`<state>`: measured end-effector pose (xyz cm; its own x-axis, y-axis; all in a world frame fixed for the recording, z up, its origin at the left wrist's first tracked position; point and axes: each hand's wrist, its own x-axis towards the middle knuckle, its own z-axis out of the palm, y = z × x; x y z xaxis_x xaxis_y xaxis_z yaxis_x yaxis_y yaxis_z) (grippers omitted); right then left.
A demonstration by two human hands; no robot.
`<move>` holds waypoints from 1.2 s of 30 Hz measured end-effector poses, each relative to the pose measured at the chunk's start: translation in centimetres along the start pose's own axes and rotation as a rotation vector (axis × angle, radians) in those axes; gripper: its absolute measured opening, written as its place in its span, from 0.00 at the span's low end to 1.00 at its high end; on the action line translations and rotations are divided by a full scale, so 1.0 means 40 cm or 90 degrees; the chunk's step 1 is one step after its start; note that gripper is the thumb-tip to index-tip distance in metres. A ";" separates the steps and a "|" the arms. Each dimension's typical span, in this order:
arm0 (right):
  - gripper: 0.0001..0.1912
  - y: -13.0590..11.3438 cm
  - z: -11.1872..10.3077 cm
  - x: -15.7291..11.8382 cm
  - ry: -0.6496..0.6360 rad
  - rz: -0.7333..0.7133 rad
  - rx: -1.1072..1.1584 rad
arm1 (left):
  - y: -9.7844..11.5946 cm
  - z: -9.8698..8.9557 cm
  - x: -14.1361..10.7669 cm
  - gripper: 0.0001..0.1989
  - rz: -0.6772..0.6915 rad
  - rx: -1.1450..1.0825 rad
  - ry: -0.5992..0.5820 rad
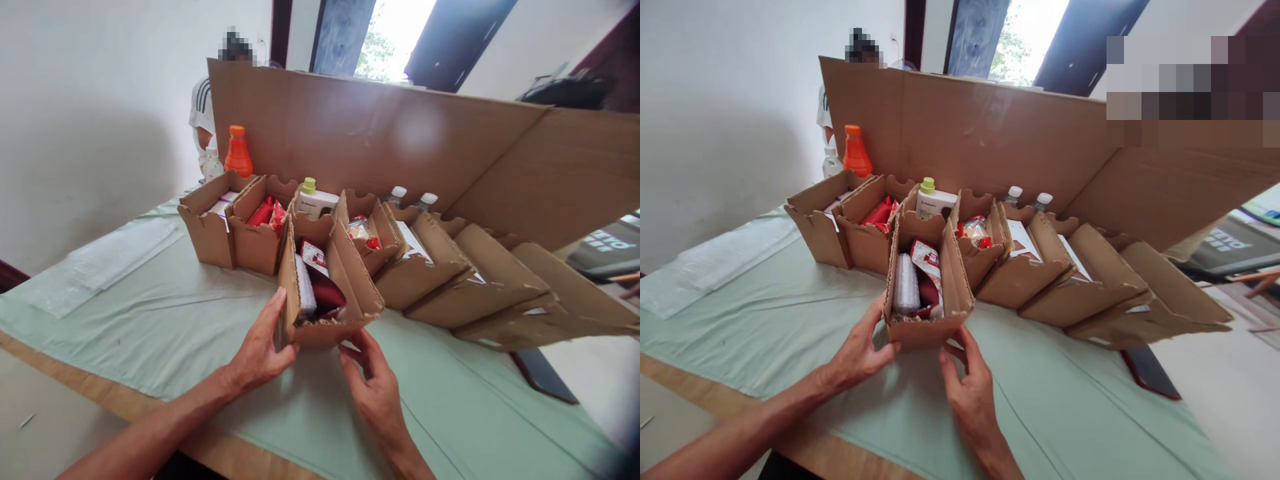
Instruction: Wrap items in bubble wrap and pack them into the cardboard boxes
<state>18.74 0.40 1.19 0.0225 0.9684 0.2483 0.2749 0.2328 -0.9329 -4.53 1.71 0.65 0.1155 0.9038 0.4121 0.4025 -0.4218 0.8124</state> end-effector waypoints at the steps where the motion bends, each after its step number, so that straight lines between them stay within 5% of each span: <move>1: 0.27 0.001 0.009 0.017 -0.010 -0.008 0.023 | -0.009 -0.011 0.024 0.42 -0.014 0.013 0.001; 6: 0.26 0.039 0.035 0.076 -0.045 -0.047 0.000 | -0.054 -0.054 0.121 0.27 -0.135 0.159 0.105; 13: 0.14 0.069 0.022 0.046 -0.048 -0.136 -0.174 | -0.039 -0.021 0.065 0.22 -0.149 0.128 0.095; 17: 0.15 -0.005 -0.018 0.110 -0.006 -0.184 -0.182 | -0.036 0.019 0.083 0.20 -0.105 0.106 0.054; 24: 0.34 -0.195 -0.076 0.381 -0.017 -0.123 -0.417 | -0.071 0.056 0.153 0.26 -0.112 0.122 0.023; 27: 0.24 -0.225 -0.068 0.456 -0.068 -0.071 -0.588 | -0.082 0.055 0.152 0.27 -0.127 0.124 0.009; 30: 0.12 -0.212 -0.061 0.463 -0.078 -0.064 -0.647 | -0.089 0.050 0.150 0.29 -0.136 0.122 -0.007; 36: 0.11 -0.173 -0.093 0.377 -0.056 -0.146 -0.516 | -0.090 0.047 0.160 0.33 -0.117 0.109 -0.040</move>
<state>20.76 13.05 12.37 -0.1837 0.9166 0.3552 0.8686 0.3205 -0.3779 -3.53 9.15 -0.43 0.0795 0.9691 0.2334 0.5693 -0.2363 0.7874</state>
